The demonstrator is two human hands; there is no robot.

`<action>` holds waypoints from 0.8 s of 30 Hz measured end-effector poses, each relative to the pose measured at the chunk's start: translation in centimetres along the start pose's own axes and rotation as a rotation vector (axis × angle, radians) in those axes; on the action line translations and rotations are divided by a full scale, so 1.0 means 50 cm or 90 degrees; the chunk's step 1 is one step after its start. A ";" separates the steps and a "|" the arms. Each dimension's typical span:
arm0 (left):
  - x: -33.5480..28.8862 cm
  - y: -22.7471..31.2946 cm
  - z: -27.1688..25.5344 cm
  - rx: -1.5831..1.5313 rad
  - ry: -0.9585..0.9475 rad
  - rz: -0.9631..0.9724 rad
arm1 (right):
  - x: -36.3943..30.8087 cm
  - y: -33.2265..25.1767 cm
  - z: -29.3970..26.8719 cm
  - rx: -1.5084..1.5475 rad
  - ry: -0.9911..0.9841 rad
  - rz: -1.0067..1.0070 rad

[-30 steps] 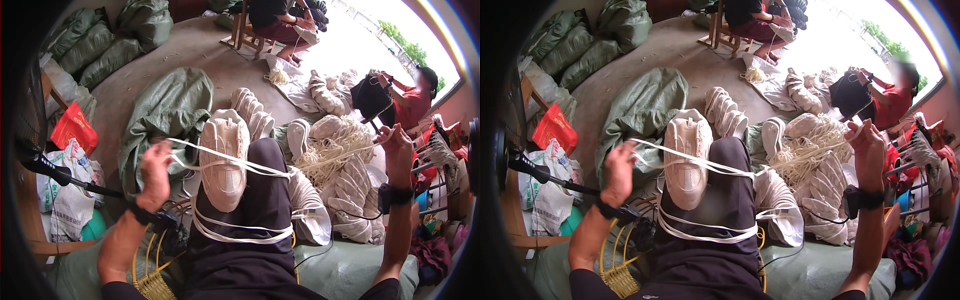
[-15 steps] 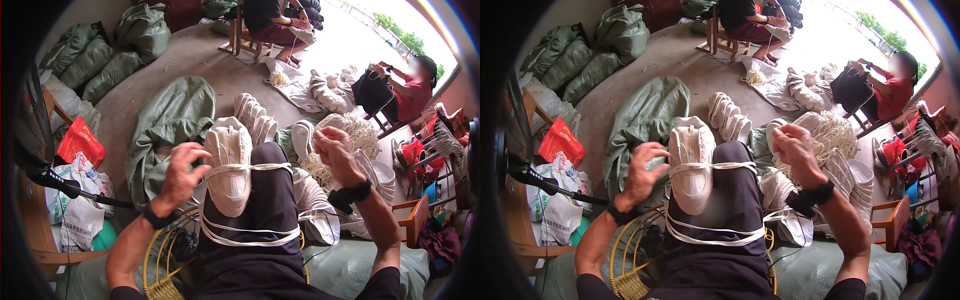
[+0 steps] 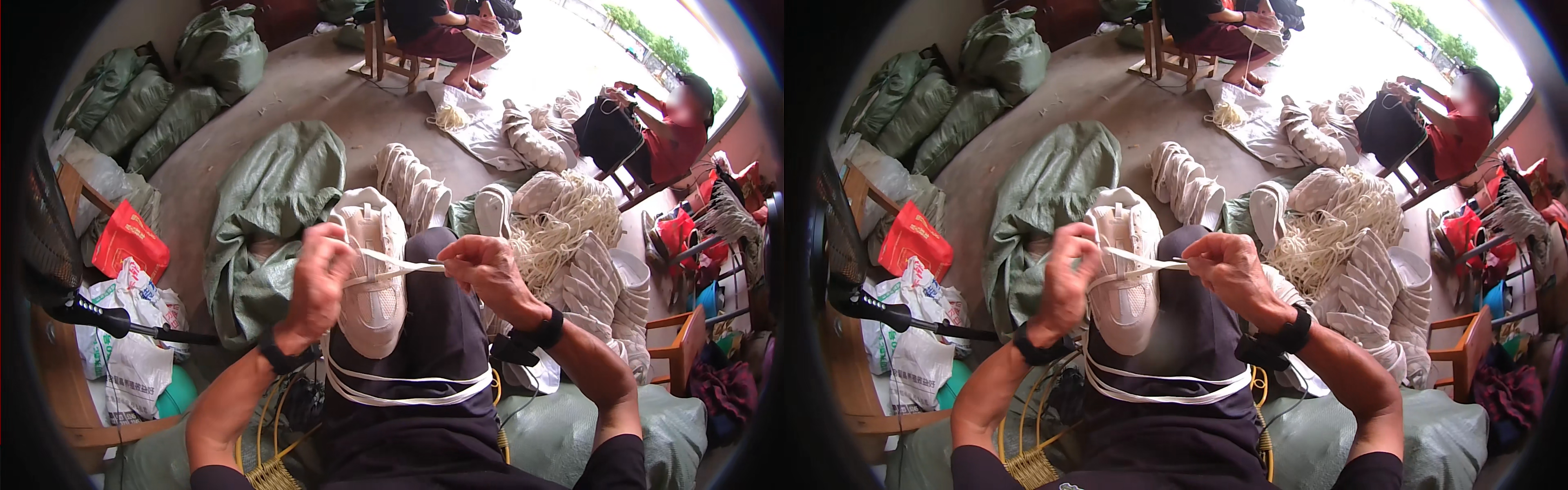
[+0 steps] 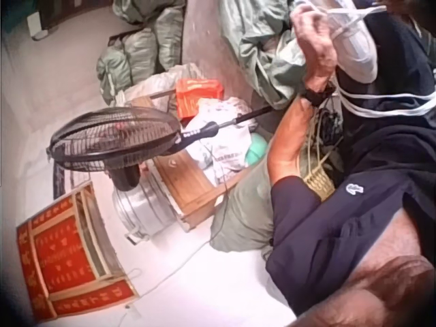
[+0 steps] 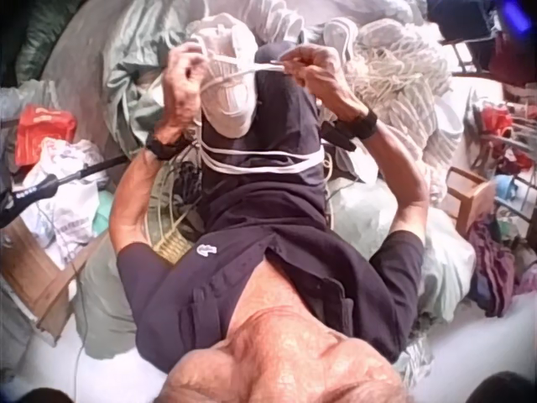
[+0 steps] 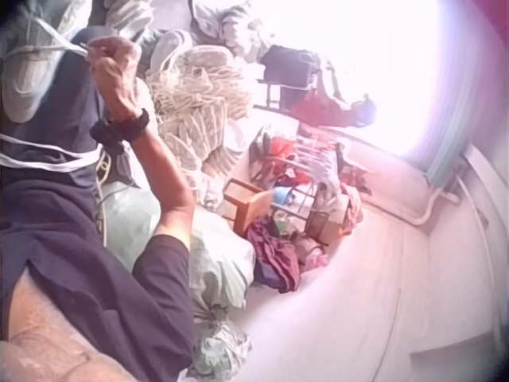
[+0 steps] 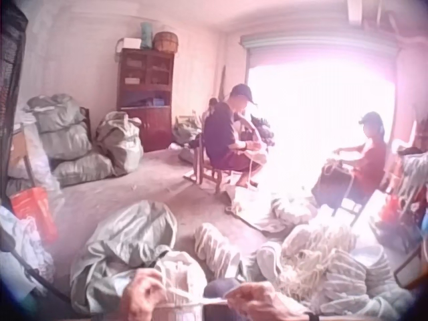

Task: Insert and tie laces into a white sneaker while holding it against the lap.

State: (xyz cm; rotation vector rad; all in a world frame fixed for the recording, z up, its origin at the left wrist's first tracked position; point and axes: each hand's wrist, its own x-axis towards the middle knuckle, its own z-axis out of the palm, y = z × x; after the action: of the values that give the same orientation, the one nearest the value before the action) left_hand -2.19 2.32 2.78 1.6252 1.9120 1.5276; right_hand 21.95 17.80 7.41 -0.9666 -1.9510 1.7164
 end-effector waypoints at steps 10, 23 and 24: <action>-0.037 -0.186 -0.160 -0.012 0.521 -0.472 | 0.048 0.046 0.080 -0.357 0.099 -0.432; -0.018 0.005 0.073 0.157 0.047 -0.010 | 0.045 0.062 0.113 -0.443 -0.031 -0.319; -0.023 0.000 0.072 0.161 0.041 -0.001 | 0.044 0.060 0.110 -0.434 -0.040 -0.321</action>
State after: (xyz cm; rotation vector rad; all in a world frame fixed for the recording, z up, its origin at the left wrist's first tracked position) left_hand 0.75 3.39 0.68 1.6880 2.2169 1.3998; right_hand 17.46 15.45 3.10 -0.5226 -2.6001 0.8219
